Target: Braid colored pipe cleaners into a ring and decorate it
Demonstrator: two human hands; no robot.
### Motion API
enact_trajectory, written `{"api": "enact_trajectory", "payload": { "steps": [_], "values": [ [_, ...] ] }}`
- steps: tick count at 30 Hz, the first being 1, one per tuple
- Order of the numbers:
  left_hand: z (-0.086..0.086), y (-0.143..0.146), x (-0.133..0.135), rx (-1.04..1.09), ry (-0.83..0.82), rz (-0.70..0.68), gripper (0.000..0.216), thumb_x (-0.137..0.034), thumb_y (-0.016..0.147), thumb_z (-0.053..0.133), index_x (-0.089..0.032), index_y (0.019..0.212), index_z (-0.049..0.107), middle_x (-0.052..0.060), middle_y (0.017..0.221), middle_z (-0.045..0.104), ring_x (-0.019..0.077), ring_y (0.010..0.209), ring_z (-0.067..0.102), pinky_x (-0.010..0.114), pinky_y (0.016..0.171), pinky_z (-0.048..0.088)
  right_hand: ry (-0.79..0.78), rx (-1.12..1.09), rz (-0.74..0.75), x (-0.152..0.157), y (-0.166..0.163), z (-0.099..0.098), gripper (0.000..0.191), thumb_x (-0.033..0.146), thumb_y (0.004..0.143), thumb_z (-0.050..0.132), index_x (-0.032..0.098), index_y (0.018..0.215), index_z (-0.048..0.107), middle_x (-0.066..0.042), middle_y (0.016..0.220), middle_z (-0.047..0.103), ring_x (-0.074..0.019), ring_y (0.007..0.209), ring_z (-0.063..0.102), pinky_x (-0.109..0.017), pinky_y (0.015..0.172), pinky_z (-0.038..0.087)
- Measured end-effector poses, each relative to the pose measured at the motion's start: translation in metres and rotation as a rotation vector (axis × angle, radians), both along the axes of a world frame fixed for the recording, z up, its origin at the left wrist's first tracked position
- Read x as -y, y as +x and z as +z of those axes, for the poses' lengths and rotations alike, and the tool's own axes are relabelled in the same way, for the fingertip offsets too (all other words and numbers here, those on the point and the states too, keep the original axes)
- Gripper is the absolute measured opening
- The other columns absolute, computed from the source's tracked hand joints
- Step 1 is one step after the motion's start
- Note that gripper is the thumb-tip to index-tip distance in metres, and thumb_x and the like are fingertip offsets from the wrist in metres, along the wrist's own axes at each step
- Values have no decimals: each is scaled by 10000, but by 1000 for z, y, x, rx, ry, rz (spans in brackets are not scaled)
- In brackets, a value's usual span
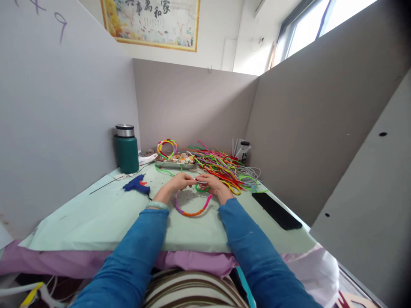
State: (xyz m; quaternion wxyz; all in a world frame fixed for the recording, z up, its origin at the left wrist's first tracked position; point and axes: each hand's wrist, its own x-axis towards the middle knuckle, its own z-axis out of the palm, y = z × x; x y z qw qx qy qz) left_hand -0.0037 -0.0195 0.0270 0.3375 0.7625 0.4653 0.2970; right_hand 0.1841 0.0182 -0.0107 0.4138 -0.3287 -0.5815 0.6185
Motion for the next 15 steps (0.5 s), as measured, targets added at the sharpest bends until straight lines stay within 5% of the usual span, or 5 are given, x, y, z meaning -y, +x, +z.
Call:
{"api": "enact_trajectory", "payload": {
  "steps": [6, 15],
  "values": [
    [1, 2, 5, -7, -66, -43, 474, -578, 681, 591, -180, 511, 399, -69, 436, 278, 52, 404, 217, 238, 417, 157, 59, 84, -48, 9, -2, 5, 267, 333, 624, 778, 156, 776, 647, -25, 713, 630, -96, 575, 543, -205, 492, 397],
    [-2, 3, 4, 81, -208, -88, 335, -455, 666, 631, -179, 615, 448, -56, 514, 371, 57, 426, 258, 228, 410, 187, 178, 127, -72, 3, -5, 1, 294, 377, 604, 766, 154, 761, 655, 4, 631, 596, -76, 516, 476, -201, 468, 326]
  ]
}}
